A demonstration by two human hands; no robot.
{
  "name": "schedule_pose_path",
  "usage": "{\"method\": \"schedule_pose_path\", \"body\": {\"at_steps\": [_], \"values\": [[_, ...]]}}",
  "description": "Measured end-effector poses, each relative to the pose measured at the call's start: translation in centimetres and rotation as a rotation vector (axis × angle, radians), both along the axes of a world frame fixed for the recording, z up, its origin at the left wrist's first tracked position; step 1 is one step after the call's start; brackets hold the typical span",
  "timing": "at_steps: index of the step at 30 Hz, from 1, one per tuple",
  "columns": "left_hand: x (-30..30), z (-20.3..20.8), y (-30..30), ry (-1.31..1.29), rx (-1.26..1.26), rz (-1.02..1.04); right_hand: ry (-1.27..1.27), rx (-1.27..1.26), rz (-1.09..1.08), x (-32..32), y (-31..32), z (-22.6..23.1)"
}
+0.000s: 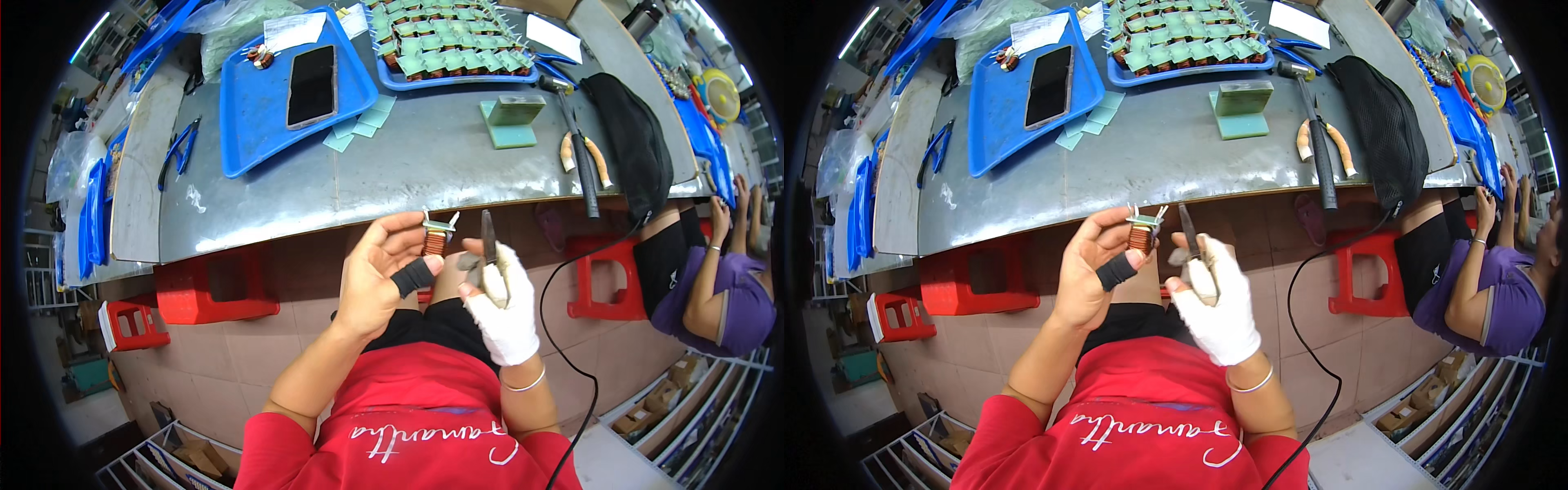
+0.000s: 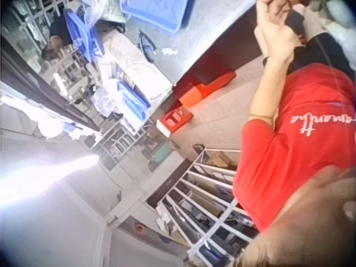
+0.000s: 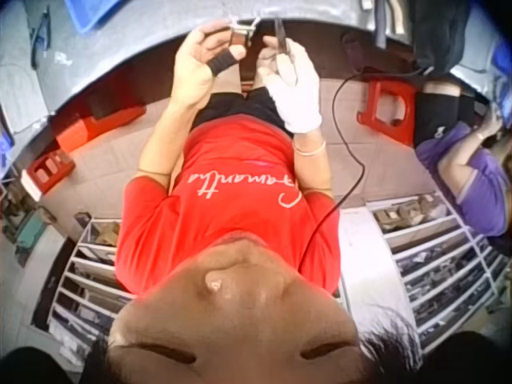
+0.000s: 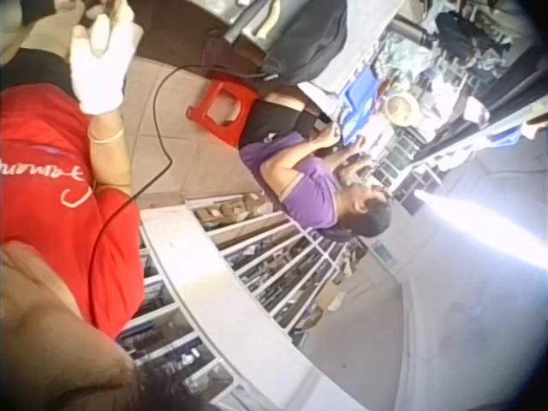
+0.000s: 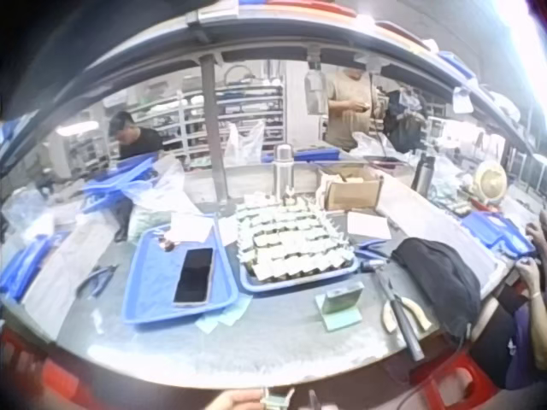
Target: Assembling electrical components by mounting copper coils onto metal frames.
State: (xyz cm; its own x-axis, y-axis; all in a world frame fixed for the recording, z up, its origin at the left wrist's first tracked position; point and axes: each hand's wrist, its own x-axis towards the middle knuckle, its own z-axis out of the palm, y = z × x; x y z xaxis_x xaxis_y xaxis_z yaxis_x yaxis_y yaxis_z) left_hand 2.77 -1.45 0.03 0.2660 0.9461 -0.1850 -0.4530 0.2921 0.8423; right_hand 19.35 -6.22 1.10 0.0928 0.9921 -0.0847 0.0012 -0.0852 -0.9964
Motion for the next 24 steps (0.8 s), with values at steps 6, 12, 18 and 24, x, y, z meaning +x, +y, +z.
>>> {"method": "schedule_pose_path", "body": {"at_steps": [6,12,18,24], "values": [[-0.7,0.3,3.6,0.684,0.554,0.239,-1.092,0.478,-0.380,7.4,4.9,0.2],[0.1,-1.6,6.4,0.897,0.695,0.309,-1.369,-0.042,-0.501,13.2,10.5,1.5],[0.7,-2.8,7.5,1.026,0.797,0.306,-0.930,-0.044,-0.264,16.7,13.3,-0.1],[0.6,-3.2,7.8,1.060,0.859,0.402,-1.114,0.440,-0.505,10.4,7.9,2.3]]}}
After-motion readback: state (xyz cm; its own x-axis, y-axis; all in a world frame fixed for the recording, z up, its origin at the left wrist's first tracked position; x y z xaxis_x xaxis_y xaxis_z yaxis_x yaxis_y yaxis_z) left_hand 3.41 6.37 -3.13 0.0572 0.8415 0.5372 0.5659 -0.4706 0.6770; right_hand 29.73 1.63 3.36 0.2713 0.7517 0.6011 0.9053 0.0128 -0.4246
